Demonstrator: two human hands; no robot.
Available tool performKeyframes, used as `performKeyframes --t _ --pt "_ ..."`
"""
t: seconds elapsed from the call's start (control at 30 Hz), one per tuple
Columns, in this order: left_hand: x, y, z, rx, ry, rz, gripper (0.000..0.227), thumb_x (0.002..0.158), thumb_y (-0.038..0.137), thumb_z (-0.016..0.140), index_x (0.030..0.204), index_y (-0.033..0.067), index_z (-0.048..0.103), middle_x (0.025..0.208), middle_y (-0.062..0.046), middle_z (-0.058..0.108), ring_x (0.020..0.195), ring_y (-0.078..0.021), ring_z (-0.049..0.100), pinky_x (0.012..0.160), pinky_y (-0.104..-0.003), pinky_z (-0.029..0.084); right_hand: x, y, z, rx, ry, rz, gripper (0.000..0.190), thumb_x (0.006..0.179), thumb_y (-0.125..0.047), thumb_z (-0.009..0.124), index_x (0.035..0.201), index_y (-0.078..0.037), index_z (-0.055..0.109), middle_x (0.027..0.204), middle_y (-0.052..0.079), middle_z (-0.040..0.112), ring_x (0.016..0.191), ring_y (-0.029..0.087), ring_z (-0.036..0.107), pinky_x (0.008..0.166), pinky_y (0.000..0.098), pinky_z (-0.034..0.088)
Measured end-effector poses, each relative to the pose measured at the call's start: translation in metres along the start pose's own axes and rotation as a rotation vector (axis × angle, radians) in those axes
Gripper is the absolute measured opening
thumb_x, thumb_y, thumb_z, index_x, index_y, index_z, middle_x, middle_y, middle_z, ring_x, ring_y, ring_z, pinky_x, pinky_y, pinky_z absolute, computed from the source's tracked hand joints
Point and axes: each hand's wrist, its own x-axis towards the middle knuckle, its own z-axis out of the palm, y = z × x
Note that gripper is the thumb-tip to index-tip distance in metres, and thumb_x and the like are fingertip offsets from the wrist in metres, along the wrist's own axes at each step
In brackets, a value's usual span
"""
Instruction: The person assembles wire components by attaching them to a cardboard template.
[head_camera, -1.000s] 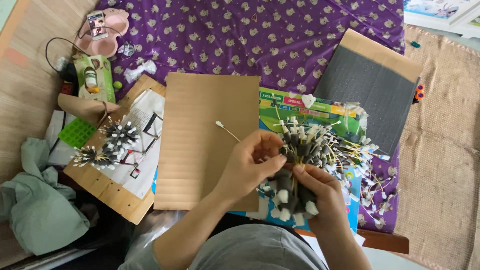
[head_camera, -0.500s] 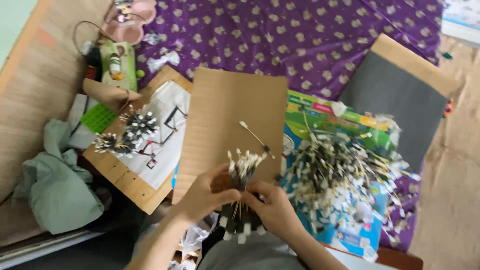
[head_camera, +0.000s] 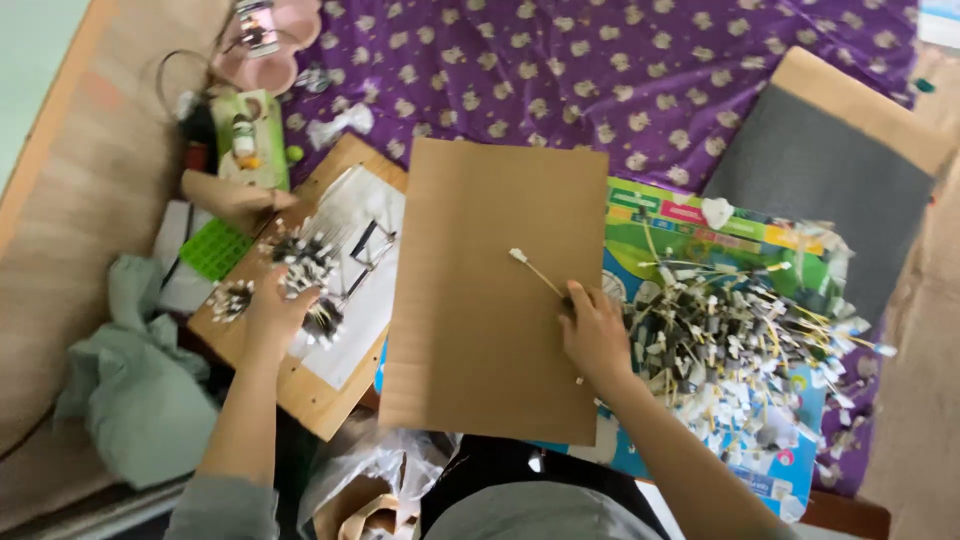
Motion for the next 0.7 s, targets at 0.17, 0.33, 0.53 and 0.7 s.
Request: performKeyframes --t 0.17,0.33,0.53,0.7 --pt "-0.094 0.103 0.054 -0.150 -0.027 0.312 0.054 0.085 0.025 0.072 0.134 0.0086 0.056 0.123 -0.023 0.056 0.107 -0.0361 0.061 0.091 -0.047 0.051 -0.003 0.000 -0.001 0.069 -0.105 0.133 0.037 0.093 -0.021 0.055 0.130 -0.020 0.056 0.108 0.009 0.063 0.095 0.034 0.067 0.079 0.0473 0.057" --pt "-0.146 0.151 0.140 -0.202 -0.356 0.683 0.026 0.087 0.015 0.070 0.113 0.0116 0.070 0.107 -0.014 0.070 0.098 -0.0321 0.068 0.081 -0.038 0.057 -0.058 -0.015 -0.076 0.352 0.151 0.199 0.027 0.083 -0.011 0.066 0.110 -0.010 0.069 0.086 0.014 0.072 0.080 0.035 0.070 0.069 0.0468 0.057" --pt "-0.211 0.214 0.216 -0.131 -0.522 0.920 0.035 0.093 0.034 0.057 0.119 0.0103 0.064 0.121 -0.005 0.062 0.107 -0.0202 0.061 0.087 -0.037 0.051 -0.152 0.066 -0.140 0.405 0.595 0.338 0.033 0.093 0.000 0.057 0.124 -0.008 0.063 0.084 0.005 0.064 0.071 0.017 0.063 0.073 0.0306 0.058" --pt "-0.205 0.207 0.287 -0.054 -0.163 1.045 0.041 0.095 0.037 0.055 0.125 0.0087 0.061 0.133 -0.017 0.052 0.126 -0.0341 0.048 0.103 -0.047 0.037 -0.175 0.205 -0.054 0.410 -0.042 0.843 0.041 0.085 -0.021 0.063 0.125 -0.029 0.067 0.092 -0.008 0.077 0.073 0.013 0.069 0.069 0.0307 0.053"
